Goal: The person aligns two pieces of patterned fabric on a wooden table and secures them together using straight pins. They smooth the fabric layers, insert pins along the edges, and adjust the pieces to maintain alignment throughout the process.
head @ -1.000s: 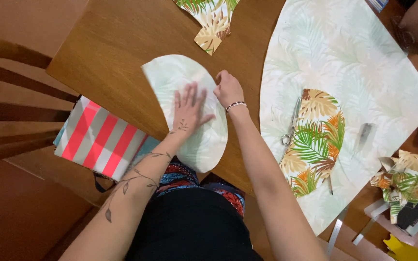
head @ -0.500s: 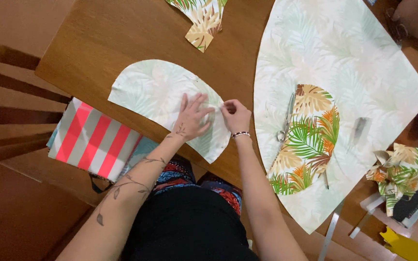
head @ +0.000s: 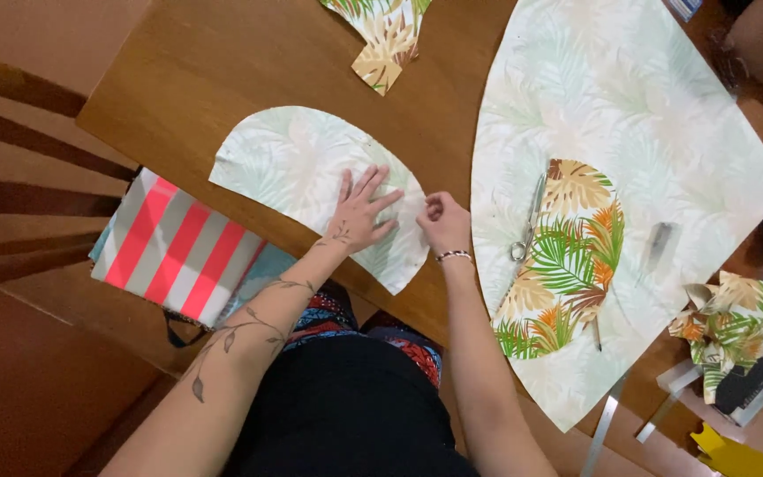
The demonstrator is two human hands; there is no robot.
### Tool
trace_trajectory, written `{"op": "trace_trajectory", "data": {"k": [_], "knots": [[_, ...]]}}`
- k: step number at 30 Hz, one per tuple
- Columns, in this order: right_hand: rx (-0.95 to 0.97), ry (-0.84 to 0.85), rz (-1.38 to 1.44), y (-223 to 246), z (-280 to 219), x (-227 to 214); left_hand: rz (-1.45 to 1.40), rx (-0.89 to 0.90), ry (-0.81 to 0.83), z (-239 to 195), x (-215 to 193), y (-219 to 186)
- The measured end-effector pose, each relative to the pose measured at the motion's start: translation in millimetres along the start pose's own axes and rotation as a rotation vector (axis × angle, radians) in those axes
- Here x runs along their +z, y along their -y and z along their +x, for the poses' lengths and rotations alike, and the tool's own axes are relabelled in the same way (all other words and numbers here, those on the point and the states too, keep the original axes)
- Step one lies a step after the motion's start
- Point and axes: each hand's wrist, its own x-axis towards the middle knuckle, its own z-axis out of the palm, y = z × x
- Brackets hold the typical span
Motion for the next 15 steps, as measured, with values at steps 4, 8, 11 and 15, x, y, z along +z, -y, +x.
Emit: {"op": "trace_trajectory", "data": {"k": [4, 8, 11, 15], "knots": [[0.022, -0.166, -0.058, -27, -3, -5, -0.359, 0.001, -0.069, -4, -3, 23], [-0.123, -0.327, -0.103, -30, -4, -15, -0.169, -0.037, -0.226, -40, -42, 31], [-0.271, -0.339, -0.125, -9, -17, -1, 0.056, -0.130, -0.285, -77, -63, 27], [-0.169, 0.010, 0.221, 64, -53, 48, 0.103, -0.176, -0.295, -96, -79, 23]]}}
